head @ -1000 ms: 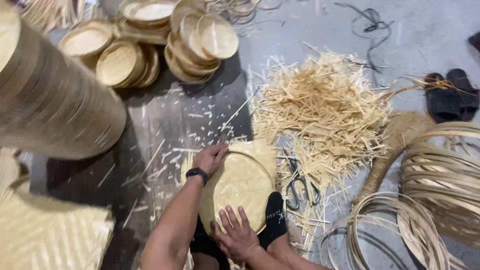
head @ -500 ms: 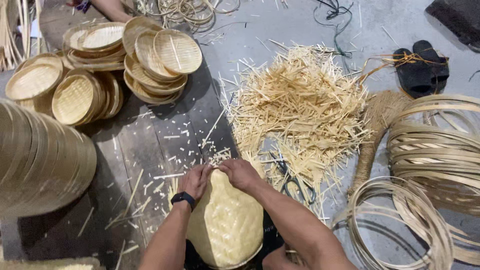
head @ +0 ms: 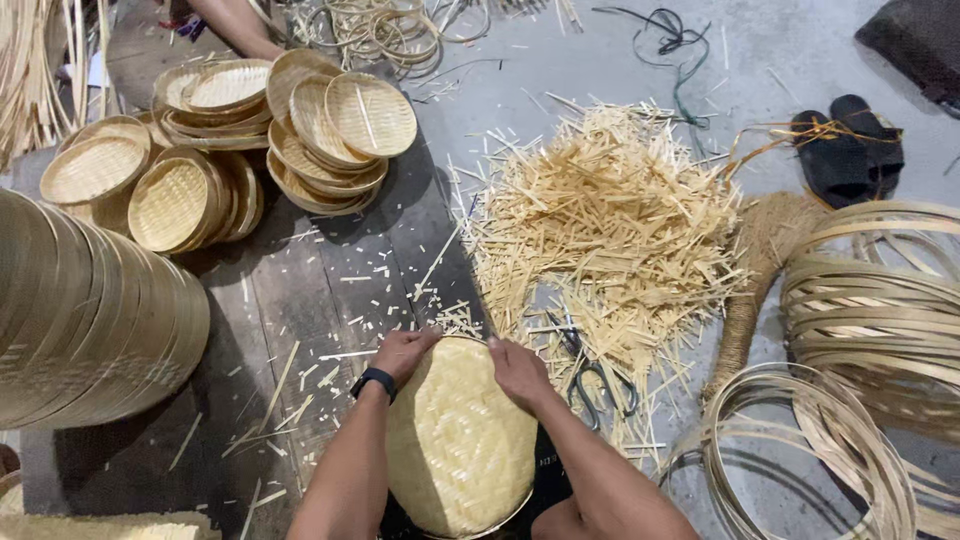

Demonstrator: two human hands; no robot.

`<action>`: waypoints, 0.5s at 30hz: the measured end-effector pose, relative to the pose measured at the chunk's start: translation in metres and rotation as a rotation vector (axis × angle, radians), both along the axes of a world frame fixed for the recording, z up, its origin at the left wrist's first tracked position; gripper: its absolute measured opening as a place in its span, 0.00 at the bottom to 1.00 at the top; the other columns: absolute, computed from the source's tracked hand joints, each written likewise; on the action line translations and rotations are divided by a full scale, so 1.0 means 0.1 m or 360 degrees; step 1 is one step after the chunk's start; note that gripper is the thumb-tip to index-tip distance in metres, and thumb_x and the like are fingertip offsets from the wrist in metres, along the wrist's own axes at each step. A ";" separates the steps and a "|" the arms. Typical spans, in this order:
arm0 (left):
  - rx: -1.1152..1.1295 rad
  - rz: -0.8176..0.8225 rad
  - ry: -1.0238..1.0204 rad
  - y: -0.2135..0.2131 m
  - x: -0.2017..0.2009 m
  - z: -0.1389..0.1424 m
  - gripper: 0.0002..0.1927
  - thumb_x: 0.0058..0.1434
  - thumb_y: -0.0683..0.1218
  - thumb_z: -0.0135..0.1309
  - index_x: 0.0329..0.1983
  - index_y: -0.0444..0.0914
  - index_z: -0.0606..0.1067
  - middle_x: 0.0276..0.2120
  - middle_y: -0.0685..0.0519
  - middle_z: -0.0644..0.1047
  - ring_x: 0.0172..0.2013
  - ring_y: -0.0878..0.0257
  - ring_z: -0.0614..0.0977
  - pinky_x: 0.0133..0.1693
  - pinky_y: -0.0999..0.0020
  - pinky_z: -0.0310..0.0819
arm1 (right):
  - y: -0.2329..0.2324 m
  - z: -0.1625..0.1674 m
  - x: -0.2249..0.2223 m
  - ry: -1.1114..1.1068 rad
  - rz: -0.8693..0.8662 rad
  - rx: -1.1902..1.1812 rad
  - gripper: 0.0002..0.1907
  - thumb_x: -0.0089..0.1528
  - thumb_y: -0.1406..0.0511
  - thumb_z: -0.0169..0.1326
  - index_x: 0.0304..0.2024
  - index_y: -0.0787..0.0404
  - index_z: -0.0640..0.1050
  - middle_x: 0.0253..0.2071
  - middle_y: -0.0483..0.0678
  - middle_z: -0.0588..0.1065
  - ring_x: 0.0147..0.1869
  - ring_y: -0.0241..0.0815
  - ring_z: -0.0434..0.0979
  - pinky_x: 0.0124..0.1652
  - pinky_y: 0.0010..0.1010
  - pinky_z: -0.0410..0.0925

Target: The person weaves bamboo trays by placing a woven mat over a circular frame, pressing it into a wooden mold, and trimming excess material with shears. The finished trays are stacked nearby.

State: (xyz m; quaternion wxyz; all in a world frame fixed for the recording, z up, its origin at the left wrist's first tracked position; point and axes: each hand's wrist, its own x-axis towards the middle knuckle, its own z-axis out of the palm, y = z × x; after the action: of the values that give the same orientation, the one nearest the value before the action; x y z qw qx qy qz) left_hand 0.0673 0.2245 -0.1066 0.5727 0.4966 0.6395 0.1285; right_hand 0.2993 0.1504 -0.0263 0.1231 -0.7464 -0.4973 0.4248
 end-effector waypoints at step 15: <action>0.1272 0.0109 0.1002 -0.62 -0.36 0.11 0.30 0.71 0.66 0.45 0.30 0.39 0.82 0.40 0.36 0.82 0.40 0.40 0.81 0.46 0.50 0.74 | 0.12 -0.15 0.17 0.0472 -0.0128 0.0075 0.35 0.69 0.47 0.38 0.47 0.74 0.76 0.47 0.64 0.79 0.52 0.54 0.78 0.55 0.40 0.67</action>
State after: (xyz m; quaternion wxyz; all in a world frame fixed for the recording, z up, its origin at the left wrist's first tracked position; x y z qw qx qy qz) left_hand 0.0313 0.1626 -0.0960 0.1129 0.6703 0.6978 0.2258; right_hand 0.3161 0.1625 -0.0412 0.2294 -0.6917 -0.4532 0.5133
